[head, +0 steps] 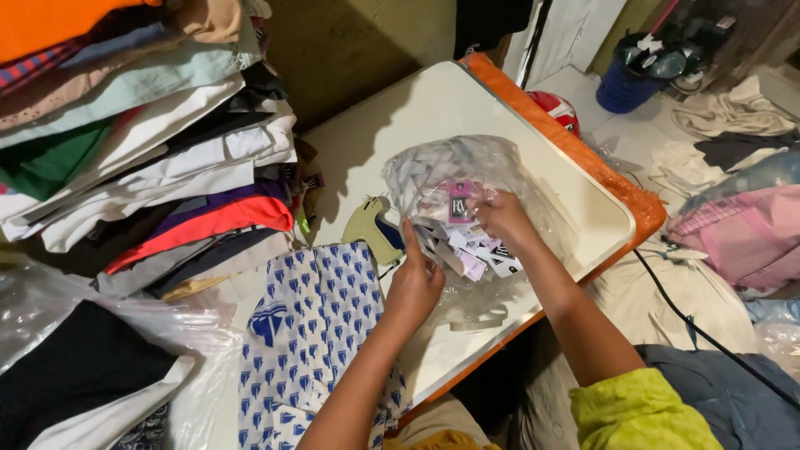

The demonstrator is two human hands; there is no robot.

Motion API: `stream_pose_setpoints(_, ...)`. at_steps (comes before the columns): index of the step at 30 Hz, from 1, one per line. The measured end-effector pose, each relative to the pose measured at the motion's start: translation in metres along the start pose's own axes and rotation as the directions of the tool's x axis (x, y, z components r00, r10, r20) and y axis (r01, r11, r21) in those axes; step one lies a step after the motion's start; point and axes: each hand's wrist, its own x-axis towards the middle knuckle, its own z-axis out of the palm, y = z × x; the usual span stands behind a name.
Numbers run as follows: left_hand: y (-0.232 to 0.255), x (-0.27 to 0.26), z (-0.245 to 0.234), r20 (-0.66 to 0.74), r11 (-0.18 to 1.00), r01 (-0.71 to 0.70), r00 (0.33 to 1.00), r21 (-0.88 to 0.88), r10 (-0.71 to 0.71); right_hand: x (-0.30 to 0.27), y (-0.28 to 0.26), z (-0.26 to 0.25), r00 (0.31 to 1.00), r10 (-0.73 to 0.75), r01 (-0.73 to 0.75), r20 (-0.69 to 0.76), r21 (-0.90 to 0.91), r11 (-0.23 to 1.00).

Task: Tagging clothing items using a tagging gun and then folding them on a flat surface.

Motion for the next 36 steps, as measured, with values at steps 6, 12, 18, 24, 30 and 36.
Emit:
stream_pose_setpoints(6, -0.009, -0.021, -0.007, -0.025, 0.993, -0.121, 0.992, 0.013, 0.121, -0.064, -0.009, 0.026, 0.997, 0.068, -0.06, 0.042, -0.157, 0.986)
stream_pose_setpoints(12, -0.021, -0.056, -0.026, -0.339, 0.868, -0.464, 0.799, 0.177, 0.497, -0.118, 0.002, 0.067, 0.981, -0.012, 0.064, 0.192, -0.266, 0.962)
stream_pose_setpoints(18, -0.056, -0.099, -0.036, -0.093, 0.772, 0.002, 0.993, -0.635, -0.079, -0.167, -0.001, 0.12, 0.95, -0.06, 0.188, 0.307, -0.407, 0.894)
stream_pose_setpoints(24, -0.084, -0.166, -0.074, -0.207, 0.801, 0.065, 0.951, -0.596, -0.231, -0.212, -0.01, 0.184, 0.934, -0.095, 0.289, 0.345, -0.57, 0.769)
stream_pose_setpoints(30, -0.151, -0.259, -0.137, -0.584, 0.932, 0.094, 0.757, -0.349, -0.295, -0.201, 0.038, 0.227, 0.824, -0.318, 0.566, 0.469, -0.721, 0.401)
stream_pose_setpoints(36, -0.222, -0.341, -0.181, -0.701, 0.867, 0.312, 0.51, -0.389, -0.498, -0.072, 0.103, 0.224, 0.861, -0.475, 0.387, 0.182, -0.84, 0.38)
